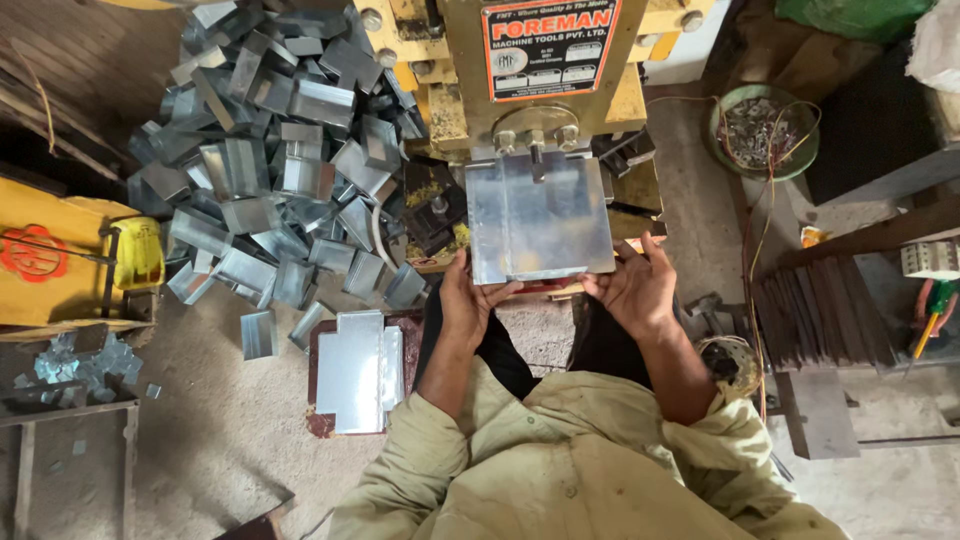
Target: The person picks up metal sheets, inserts them individually into a mechanical press to bend the edges, and places the finished metal parts into a pile on the floor.
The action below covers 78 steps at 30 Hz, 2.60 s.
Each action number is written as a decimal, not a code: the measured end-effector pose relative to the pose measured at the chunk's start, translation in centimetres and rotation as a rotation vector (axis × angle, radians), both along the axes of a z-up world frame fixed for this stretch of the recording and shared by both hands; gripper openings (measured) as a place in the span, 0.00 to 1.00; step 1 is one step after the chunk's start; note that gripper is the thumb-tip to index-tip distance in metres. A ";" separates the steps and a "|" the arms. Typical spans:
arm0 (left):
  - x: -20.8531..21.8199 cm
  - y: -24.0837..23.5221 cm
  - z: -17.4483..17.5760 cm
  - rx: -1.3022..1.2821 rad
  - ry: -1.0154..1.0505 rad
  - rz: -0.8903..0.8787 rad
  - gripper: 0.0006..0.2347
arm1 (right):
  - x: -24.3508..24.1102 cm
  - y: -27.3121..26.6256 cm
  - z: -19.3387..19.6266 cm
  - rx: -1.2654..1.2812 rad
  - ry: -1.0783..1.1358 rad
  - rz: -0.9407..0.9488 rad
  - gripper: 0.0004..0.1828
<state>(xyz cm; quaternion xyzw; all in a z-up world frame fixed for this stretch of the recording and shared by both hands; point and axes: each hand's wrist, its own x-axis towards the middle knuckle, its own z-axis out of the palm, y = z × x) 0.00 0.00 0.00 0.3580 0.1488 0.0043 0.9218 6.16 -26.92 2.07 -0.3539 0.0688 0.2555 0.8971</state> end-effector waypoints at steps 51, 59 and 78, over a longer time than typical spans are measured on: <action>-2.4 -1.3 -1.7 0.510 0.097 -0.458 0.26 | -1.7 6.2 -5.2 -0.356 -0.250 -0.052 0.16; 5.6 -3.6 -0.3 0.313 -0.080 -0.265 0.23 | -3.6 4.5 -5.7 -0.217 -0.181 -0.063 0.26; -0.4 1.8 3.0 0.074 0.172 -0.194 0.33 | 0.7 2.5 0.2 -0.054 -0.501 -0.048 0.33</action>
